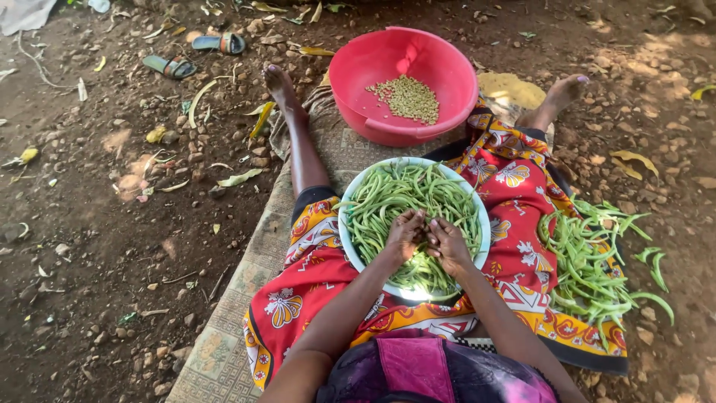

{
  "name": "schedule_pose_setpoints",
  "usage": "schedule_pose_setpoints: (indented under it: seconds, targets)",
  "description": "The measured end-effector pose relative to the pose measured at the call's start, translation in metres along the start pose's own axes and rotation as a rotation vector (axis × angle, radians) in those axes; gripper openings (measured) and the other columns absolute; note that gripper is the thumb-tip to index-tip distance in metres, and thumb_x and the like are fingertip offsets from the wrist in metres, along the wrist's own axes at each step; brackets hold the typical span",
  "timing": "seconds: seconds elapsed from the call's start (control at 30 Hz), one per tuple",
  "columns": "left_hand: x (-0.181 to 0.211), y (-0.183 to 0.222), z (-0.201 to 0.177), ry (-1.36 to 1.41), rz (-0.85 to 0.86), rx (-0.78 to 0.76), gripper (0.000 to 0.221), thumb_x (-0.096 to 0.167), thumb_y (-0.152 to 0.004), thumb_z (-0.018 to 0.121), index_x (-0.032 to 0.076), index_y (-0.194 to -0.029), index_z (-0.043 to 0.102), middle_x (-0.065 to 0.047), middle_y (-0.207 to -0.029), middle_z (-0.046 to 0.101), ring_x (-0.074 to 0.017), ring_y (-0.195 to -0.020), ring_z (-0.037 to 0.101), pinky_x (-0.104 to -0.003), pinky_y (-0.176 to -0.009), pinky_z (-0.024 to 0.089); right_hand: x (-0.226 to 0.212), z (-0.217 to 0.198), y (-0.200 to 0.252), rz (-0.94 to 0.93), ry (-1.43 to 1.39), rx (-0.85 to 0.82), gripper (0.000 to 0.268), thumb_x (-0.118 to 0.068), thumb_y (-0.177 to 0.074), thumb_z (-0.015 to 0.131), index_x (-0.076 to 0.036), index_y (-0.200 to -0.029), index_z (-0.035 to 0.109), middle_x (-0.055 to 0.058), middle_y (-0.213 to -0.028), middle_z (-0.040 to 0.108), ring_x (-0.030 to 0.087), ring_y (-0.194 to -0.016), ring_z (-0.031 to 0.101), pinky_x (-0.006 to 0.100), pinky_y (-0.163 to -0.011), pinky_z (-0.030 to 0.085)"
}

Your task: A person shells green beans by hand, extracting the seeds into a red bowl while sitting on the ground.

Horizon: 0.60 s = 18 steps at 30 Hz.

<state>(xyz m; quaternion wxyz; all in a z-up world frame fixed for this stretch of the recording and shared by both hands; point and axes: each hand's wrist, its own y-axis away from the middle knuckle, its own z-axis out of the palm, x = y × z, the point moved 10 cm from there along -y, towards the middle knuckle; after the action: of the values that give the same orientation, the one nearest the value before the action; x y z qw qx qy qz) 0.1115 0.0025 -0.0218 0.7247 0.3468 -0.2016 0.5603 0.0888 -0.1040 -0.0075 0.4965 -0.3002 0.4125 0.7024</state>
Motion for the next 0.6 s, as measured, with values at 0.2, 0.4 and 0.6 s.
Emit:
schedule_pose_setpoints:
  seconds: [0.2, 0.4, 0.6]
  targets:
    - [0.010, 0.018, 0.017, 0.020, -0.003, -0.013, 0.019, 0.019, -0.103, 0.078, 0.006, -0.092, 0.069, -0.005, -0.064, 0.056, -0.0062, -0.045, 0.052, -0.017, -0.039, 0.040, -0.014, -0.008, -0.002, -0.097, 0.235, -0.039, 0.036, -0.033, -0.117, 0.051, -0.001, -0.109, 0.064, 0.014, -0.070, 0.058, 0.022, -0.052, 0.059, 0.036, -0.048, 0.051]
    - [-0.006, 0.004, 0.010, -0.004, -0.044, -0.069, 0.014, 0.018, -0.106, 0.072, 0.005, -0.101, 0.070, -0.001, -0.067, 0.056, -0.0027, -0.049, 0.050, -0.014, -0.042, 0.036, -0.024, -0.016, 0.001, -0.178, 0.442, 0.008, 0.030, -0.030, -0.115, 0.062, -0.002, -0.106, 0.066, 0.017, -0.079, 0.066, 0.024, -0.070, 0.064, 0.045, -0.068, 0.056]
    - [-0.016, -0.004, 0.001, -0.025, -0.087, -0.031, 0.019, 0.023, -0.101, 0.080, 0.008, -0.094, 0.070, 0.001, -0.062, 0.059, -0.0029, -0.048, 0.053, -0.014, -0.045, 0.040, -0.073, 0.027, 0.035, -0.480, 1.066, 0.016, 0.019, -0.023, -0.110, 0.069, -0.006, -0.105, 0.065, 0.016, -0.078, 0.071, 0.033, -0.066, 0.069, 0.048, -0.061, 0.053]
